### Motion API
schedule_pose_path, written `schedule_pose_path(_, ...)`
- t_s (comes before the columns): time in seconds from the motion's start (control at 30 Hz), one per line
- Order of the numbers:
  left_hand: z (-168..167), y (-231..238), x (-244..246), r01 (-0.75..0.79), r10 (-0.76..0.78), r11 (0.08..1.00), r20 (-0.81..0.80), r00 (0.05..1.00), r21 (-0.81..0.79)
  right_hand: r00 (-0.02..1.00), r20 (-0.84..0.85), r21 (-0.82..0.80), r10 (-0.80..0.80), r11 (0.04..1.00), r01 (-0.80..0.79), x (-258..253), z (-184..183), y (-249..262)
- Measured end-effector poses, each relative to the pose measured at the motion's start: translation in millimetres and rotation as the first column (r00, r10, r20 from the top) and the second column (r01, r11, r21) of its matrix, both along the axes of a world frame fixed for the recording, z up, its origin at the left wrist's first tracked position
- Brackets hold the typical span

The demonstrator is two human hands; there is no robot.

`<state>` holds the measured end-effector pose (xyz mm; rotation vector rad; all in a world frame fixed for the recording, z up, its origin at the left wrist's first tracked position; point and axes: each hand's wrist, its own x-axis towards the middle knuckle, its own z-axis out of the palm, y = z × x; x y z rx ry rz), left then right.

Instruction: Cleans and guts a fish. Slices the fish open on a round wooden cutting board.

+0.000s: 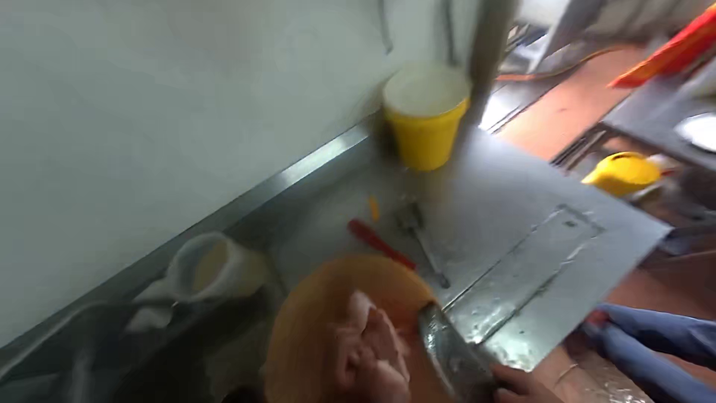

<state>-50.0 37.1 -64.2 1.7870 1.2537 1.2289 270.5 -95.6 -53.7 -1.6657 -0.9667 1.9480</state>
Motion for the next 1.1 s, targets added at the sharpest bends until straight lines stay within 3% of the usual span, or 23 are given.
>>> schedule_pose_path(0.1, 15.1, 0.8, 9.7, -0.111, 0.111, 0.994, -0.011, 0.994, 0.015, 1.0, 0.028, 0.02, 0.0, 1.0, -0.001, -3.9, 1.6, 1.9)
schedule_pose_path(0.23, 16.4, -4.5, 26.8, -0.296, 0.298, 0.953, 0.038, 0.954, -0.064, 0.976, 0.196, 0.178, -0.1, 0.982, 0.064, -6.3, 26.0, 7.0)
schedule_pose_path(0.3, 12.7, -4.5, 33.6, -0.355, 0.358, 0.933, 0.05, 0.933, -0.058, 0.934, 0.358, 0.202, 0.01, 0.976, -0.087, -3.9, 34.3, 17.7)
schedule_pose_path(0.4, 7.2, -4.3, 29.7, -0.336, 0.336, 0.942, -0.001, 0.942, 0.001, 0.82, 0.506, 0.122, 0.266, 0.92, -0.373, -6.5, 37.3, 30.5)
schedule_pose_path(0.47, 0.9, -1.8, 22.0, -0.283, 0.287, 0.956, -0.041, 0.957, 0.07, 0.785, 0.527, 0.106, 0.326, 0.891, -0.441, -8.7, 33.3, 29.9)
schedule_pose_path(0.57, -6.8, 1.5, 19.9, -0.252, 0.265, 0.95, -0.049, 0.963, 0.186, 0.742, 0.572, 0.072, 0.35, 0.88, -0.47, -7.7, 33.7, 28.5)
schedule_pose_path(0.67, -2.4, 0.3, 22.5, -0.228, 0.244, 0.959, -0.076, 0.967, 0.168, 0.698, 0.608, 0.023, 0.378, 0.871, -0.491, -7.9, 38.5, 35.3)
schedule_pose_path(0.77, -5.0, 2.1, 20.6, -0.249, 0.27, 0.956, -0.131, 0.954, 0.156, 0.687, 0.643, 0.073, 0.34, 0.865, -0.497, -15.1, 39.5, 51.3)
schedule_pose_path(0.93, -7.3, 4.7, 22.7, -0.269, 0.314, 0.934, -0.182, 0.932, 0.234, 0.683, 0.65, 0.088, 0.335, 0.859, -0.505, -39.5, 37.6, 88.7)
schedule_pose_path(1.1, -9.2, 3.0, 26.2, -0.293, 0.338, 0.931, -0.208, 0.918, 0.219, 0.687, 0.624, 0.049, 0.372, 0.859, -0.51, -24.7, 29.2, 54.2)
